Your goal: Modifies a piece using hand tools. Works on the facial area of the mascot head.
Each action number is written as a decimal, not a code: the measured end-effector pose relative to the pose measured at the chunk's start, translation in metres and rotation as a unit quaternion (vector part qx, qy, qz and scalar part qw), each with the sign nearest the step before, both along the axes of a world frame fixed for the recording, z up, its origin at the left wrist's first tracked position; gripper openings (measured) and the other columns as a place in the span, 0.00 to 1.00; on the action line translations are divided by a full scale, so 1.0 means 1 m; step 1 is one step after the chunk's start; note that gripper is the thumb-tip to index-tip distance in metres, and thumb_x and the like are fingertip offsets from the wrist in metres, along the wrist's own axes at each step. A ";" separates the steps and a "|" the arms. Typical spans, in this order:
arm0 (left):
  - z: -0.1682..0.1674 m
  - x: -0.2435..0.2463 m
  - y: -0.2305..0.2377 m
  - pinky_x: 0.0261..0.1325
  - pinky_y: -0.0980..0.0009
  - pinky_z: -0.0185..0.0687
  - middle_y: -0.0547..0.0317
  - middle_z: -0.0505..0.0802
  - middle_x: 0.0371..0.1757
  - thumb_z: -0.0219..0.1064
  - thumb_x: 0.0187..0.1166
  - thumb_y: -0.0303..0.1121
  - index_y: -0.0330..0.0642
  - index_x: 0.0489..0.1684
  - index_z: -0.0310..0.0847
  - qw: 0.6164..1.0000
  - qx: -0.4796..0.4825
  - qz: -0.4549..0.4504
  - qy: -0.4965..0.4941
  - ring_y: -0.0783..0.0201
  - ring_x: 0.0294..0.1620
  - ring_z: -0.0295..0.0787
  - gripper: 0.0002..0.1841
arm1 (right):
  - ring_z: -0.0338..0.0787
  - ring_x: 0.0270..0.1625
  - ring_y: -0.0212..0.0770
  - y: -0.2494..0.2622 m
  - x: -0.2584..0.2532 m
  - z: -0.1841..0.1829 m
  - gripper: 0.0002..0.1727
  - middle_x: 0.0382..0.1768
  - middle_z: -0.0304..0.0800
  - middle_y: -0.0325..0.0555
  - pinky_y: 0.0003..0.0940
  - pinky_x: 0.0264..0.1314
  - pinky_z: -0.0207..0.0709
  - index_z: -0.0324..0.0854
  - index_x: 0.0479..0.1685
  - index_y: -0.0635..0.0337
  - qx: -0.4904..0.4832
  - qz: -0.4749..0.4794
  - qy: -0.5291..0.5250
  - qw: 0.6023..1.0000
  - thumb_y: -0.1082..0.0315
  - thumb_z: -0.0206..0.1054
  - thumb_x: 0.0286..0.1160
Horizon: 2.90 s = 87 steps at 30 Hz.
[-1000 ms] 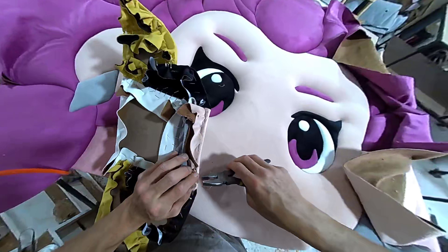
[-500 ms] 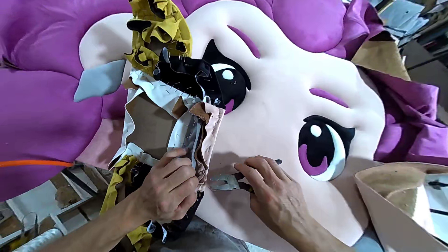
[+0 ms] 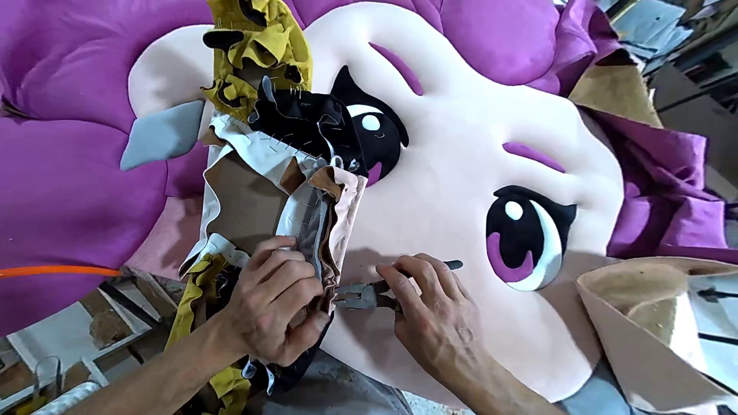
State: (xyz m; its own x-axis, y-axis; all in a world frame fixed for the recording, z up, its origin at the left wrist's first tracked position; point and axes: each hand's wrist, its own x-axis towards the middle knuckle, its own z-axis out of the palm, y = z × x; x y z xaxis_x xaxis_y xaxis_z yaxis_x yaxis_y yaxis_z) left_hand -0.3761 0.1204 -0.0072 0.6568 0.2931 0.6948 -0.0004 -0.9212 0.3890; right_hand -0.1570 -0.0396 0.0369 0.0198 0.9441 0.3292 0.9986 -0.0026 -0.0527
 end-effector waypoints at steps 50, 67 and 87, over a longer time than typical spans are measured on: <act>-0.008 0.005 -0.004 0.72 0.57 0.79 0.60 0.90 0.37 0.66 0.81 0.38 0.44 0.34 0.87 0.996 0.081 0.023 -0.030 0.62 0.49 0.88 0.10 | 0.87 0.30 0.42 -0.007 0.002 0.042 0.18 0.30 0.82 0.38 0.36 0.19 0.77 0.84 0.46 0.48 -0.198 0.025 0.050 0.979 0.76 0.70 0.54; 0.004 0.013 0.002 0.53 0.63 0.71 0.64 0.79 0.21 0.58 0.77 0.37 0.46 0.19 0.79 1.000 -0.010 0.027 0.004 0.64 0.33 0.77 0.14 | 0.87 0.60 0.53 0.001 -0.011 0.016 0.18 0.53 0.88 0.48 0.42 0.47 0.83 0.85 0.54 0.53 -0.055 -0.041 -0.036 0.997 0.76 0.64 0.64; -0.006 0.001 -0.009 0.61 0.64 0.81 0.65 0.93 0.35 0.71 0.76 0.39 0.48 0.39 0.94 0.998 0.009 0.016 -0.053 0.67 0.44 0.88 0.08 | 0.91 0.48 0.50 -0.009 0.001 0.049 0.17 0.47 0.89 0.44 0.41 0.31 0.84 0.86 0.49 0.52 -0.078 -0.071 -0.005 0.994 0.73 0.64 0.59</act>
